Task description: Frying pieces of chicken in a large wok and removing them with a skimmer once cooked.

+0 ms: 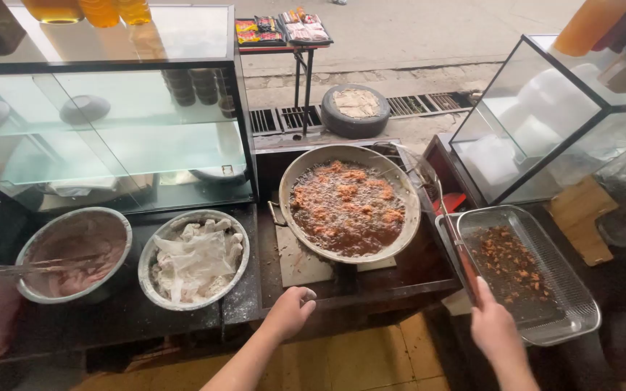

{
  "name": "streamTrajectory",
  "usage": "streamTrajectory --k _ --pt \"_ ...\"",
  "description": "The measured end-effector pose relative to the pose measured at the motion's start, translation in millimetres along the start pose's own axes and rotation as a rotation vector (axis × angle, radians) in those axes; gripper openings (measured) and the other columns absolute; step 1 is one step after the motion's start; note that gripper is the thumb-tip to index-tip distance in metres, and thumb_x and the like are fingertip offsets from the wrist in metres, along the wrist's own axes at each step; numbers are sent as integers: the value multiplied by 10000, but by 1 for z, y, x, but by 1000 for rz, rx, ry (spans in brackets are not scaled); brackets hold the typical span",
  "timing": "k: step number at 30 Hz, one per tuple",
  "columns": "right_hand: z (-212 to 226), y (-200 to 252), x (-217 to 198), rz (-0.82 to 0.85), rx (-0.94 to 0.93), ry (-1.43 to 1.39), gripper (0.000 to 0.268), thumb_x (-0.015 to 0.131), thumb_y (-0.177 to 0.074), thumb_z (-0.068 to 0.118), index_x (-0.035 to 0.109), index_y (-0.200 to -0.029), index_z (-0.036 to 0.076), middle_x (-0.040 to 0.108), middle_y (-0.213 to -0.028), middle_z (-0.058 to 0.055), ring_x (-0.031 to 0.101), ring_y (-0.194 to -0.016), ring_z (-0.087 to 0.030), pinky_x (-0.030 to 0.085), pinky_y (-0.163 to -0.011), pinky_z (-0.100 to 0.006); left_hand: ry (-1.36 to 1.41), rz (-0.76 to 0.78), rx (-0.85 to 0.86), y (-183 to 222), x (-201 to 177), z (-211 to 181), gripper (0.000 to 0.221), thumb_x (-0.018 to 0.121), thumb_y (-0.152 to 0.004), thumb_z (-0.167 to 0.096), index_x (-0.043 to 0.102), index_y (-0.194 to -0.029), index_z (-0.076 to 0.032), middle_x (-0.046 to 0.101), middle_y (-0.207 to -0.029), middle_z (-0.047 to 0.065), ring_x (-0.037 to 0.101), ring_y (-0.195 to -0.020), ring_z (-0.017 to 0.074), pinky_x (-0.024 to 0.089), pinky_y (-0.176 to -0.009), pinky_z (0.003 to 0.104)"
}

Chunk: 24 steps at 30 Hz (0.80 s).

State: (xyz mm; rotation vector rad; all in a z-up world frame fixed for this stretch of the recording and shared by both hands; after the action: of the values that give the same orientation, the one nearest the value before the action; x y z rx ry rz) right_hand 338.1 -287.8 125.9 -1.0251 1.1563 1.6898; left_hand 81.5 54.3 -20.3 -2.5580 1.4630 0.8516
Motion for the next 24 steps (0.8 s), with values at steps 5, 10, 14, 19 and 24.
streamTrajectory --k 5,10,14,19,24 --pt "-11 -74 76 -110 -94 -59 764 542 -966 130 310 -1688 222 699 -1295 -280 699 -1127 -474 553 -969 -539 20 -23 -41 1 -5 -2 266 673 -897 -208 762 -1108 -72 754 -1104 61 717 -920 208 596 -869 317" --pt "15 -86 94 -101 -156 -2 771 555 -968 120 297 -1690 205 754 -1162 -252 724 -1031 -428 567 -921 -504 -12 -46 -134 7 -14 1 287 655 -919 -232 754 -1145 -85 741 -1139 43 707 -927 186 593 -888 304" --pt "44 -71 84 7 -125 -30 737 482 -1017 117 245 -1709 209 737 -1239 -231 746 -1045 -372 598 -924 -480 0 -81 -115 5 -11 10 282 657 -896 -231 763 -1112 -83 746 -1121 49 704 -905 190 589 -860 302" --pt "44 -94 101 -12 -199 -9 741 487 -996 144 260 -1698 210 714 -1197 -265 723 -1028 -415 579 -919 -513 6 -100 -104 1 -5 7 281 668 -900 -234 759 -1119 -83 749 -1139 53 709 -920 194 591 -866 302" --pt "39 -89 77 -65 -199 -3 699 489 -1028 154 294 -1689 273 691 -1101 -226 713 -914 -404 577 -853 -529 -13 -94 -99 -4 1 -5 268 668 -906 -223 758 -1116 -83 748 -1113 53 710 -929 206 591 -879 318"
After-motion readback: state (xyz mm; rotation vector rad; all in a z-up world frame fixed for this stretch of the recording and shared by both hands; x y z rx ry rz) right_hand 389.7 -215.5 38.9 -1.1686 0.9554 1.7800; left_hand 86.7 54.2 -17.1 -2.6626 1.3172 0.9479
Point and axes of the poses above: each hand's wrist, its own y-axis away from the middle knuckle, its own x-axis out of the palm, z = x × y, the point moved 10 cm from there along -y, towards the middle knuckle
